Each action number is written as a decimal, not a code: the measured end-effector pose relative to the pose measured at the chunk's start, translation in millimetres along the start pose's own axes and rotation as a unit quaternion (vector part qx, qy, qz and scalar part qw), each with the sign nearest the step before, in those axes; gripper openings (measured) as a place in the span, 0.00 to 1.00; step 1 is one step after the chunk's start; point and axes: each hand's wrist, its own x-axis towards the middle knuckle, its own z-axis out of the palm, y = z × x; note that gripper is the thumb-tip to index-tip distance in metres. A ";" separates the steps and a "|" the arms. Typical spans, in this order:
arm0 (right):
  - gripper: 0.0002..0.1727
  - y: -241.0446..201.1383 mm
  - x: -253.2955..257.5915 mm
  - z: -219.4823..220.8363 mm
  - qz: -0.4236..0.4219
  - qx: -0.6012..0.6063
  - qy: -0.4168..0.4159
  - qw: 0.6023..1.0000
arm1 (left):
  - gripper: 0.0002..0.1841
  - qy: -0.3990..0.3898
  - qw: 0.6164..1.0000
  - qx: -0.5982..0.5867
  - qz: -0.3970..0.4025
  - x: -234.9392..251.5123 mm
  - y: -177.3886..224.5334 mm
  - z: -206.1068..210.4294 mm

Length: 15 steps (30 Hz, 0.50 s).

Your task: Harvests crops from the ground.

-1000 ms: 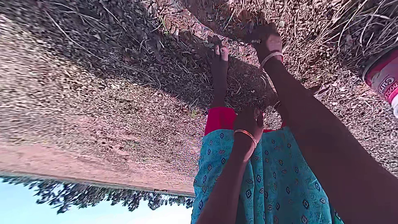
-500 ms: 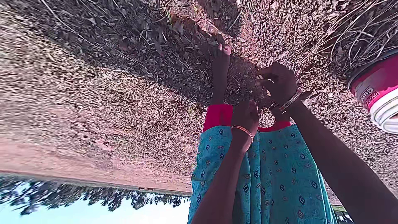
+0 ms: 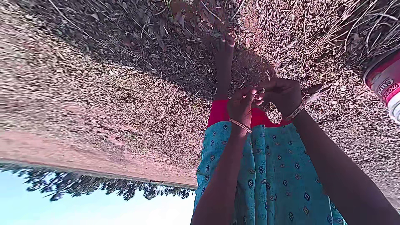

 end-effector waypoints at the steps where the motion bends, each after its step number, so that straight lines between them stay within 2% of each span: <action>1: 0.11 0.4 -0.7 -0.1 0.013 0.038 -0.008 0.999 | 0.05 -0.004 1.000 0.010 0.007 -1.2 -0.6 -1.8; 3: 0.11 4.1 -0.3 -3.3 0.028 0.085 -0.029 0.996 | 0.06 0.008 1.000 0.007 0.013 1.5 -1.1 -1.4; 6: 0.11 4.4 2.4 -10.8 0.023 0.030 -0.041 0.998 | 0.06 0.030 1.000 0.005 0.007 4.8 0.4 5.6; 8: 0.10 -3.9 -0.2 -13.7 0.007 -0.106 -0.038 0.994 | 0.08 0.006 0.992 0.128 -0.003 -1.4 2.6 4.5; 11: 0.09 -20.7 1.9 -17.9 -0.049 -0.263 -0.075 0.961 | 0.14 -0.042 0.945 0.325 -0.004 -0.9 10.2 10.0; 13: 0.09 -29.7 5.1 -22.7 -0.049 -0.285 -0.113 0.951 | 0.12 -0.078 0.944 0.320 -0.005 0.9 10.3 12.6; 15: 0.08 -32.9 2.5 -28.6 -0.015 -0.253 -0.131 0.958 | 0.10 -0.095 0.965 0.243 0.004 -3.2 6.1 13.6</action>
